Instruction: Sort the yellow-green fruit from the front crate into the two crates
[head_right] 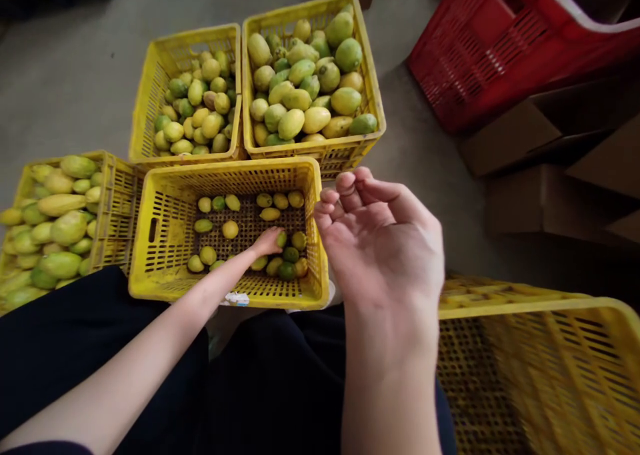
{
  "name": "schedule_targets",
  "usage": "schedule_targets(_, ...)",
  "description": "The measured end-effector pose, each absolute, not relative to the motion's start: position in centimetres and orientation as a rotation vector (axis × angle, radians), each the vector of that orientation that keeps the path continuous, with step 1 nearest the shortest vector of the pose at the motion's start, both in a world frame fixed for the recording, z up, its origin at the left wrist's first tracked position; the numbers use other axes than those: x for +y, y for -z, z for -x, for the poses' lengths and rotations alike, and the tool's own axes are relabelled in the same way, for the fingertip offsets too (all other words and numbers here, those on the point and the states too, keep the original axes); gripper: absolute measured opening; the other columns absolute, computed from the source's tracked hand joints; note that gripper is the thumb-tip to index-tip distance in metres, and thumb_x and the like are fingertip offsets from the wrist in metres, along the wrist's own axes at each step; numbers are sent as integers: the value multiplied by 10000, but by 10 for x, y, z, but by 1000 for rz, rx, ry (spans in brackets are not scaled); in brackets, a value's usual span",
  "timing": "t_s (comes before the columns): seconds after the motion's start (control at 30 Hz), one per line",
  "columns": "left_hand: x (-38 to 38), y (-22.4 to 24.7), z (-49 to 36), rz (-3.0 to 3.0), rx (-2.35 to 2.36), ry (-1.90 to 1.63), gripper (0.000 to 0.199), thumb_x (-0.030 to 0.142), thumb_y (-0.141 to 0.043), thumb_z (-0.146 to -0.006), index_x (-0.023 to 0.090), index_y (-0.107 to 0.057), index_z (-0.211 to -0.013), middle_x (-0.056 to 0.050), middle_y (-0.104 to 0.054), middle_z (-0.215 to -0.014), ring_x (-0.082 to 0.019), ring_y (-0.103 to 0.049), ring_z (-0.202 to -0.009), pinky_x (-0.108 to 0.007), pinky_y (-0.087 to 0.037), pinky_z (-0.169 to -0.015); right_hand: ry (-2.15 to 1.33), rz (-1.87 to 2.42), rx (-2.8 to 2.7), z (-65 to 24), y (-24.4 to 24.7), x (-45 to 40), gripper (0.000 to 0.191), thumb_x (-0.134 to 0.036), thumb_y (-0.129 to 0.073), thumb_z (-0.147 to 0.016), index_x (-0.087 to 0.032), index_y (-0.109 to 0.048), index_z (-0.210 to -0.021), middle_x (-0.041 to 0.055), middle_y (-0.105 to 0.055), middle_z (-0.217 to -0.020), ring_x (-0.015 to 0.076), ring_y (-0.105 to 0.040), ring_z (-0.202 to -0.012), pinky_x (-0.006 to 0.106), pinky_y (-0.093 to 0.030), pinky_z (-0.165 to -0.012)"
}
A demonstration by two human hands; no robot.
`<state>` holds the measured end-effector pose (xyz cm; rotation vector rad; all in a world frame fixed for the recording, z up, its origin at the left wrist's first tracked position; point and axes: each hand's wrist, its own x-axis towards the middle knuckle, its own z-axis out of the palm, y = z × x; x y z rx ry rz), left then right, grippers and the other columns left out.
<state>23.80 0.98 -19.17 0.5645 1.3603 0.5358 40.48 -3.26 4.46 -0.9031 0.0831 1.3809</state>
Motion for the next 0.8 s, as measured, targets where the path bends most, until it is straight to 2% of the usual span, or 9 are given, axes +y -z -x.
schedule_targets(0.1, 17, 173, -233, -835, 1497, -521, 114, 123, -695, -761, 146, -588, -727, -22, -663, -848, -225, -602, -1101, -298, -439, -970, -1306, 917, 255, -398, -55, -30, 105, -111, -478, -719, -192, -540, -698, -7, -570, -646, 76, -568, -537, 192, -519, -528)
schedule_targets(0.2, 31, 133, -227, -1014, 1438, -619, 104, 160, -693, -771, 120, -635, -848, -30, -685, -914, -221, -616, -1072, -303, -442, -966, -1292, 946, 173, -392, -60, -30, 105, -115, -466, -712, -186, -543, -711, 0, -613, -703, 83, -641, -635, 201, -555, -631)
schedule_targets(0.27, 39, 90, -221, -1118, 1289, -758, 255, 149, -746, -725, 137, -659, -965, -51, -694, -995, -224, -629, -1051, -301, -462, -973, -1339, 975, 124, -387, -60, -30, 133, -117, -454, -721, -187, -565, -748, 22, -667, -843, 117, -695, -807, 247, -571, -754)
schedule_targets(0.33, 42, 39, -215, -1243, 1075, -903, 296, 242, -724, -786, 160, -656, -1062, -64, -683, -1079, -235, -626, -1082, -331, -462, -997, -1422, 993, 86, -378, -58, -31, 155, -148, -444, -751, -197, -585, -793, 43, -687, -989, 166, -694, -964, 313, -568, -833)
schedule_targets(0.4, 38, -10, -210, -1394, 910, -998, 311, 292, -706, -818, 197, -654, -1110, -41, -665, -1138, -253, -589, -1179, -352, -431, -1041, -1529, 961, -5, -367, -56, -31, 138, -230, -466, -794, -220, -598, -832, 52, -689, -1046, 214, -676, -1031, 378, -568, -842)
schedule_targets(0.5, 28, -57, -206, -1545, 761, -928, 271, 294, -598, -911, 235, -640, -1172, -4, -634, -1245, -244, -537, -1272, -350, -401, -1063, -1637, 848, -150, -348, -50, -27, 144, -373, -529, -817, -257, -602, -858, 46, -707, -983, 255, -665, -1008, 426, -576, -779)
schedule_targets(0.63, 29, -39, -188, -1420, 816, -955, 264, 286, -482, -977, 226, -635, -1183, -25, -667, -1210, -202, -534, -1275, -325, -378, -1081, -1679, 755, -146, -327, -35, -15, 171, -410, -558, -813, -247, -600, -844, 33, -699, -848, 233, -674, -879, 387, -589, -707)
schedule_targets(0.73, 35, 18, -155, -1135, 1136, -927, 147, 255, -569, -919, 214, -694, -986, -25, -712, -1041, -184, -605, -1143, -276, -431, -1017, -1688, 730, -97, -319, -29, -9, 165, -397, -564, -804, -237, -597, -824, 31, -687, -802, 214, -670, -803, 361, -594, -678)
schedule_targets(0.8, 34, 60, -130, -1025, 1364, -707, 59, 190, -660, -838, 211, -695, -795, -5, -707, -855, -172, -624, -1056, -223, -464, -943, -1680, 719, -82, -317, -30, -8, 161, -393, -568, -797, -236, -595, -819, 30, -684, -793, 213, -667, -793, 361, -596, -673)
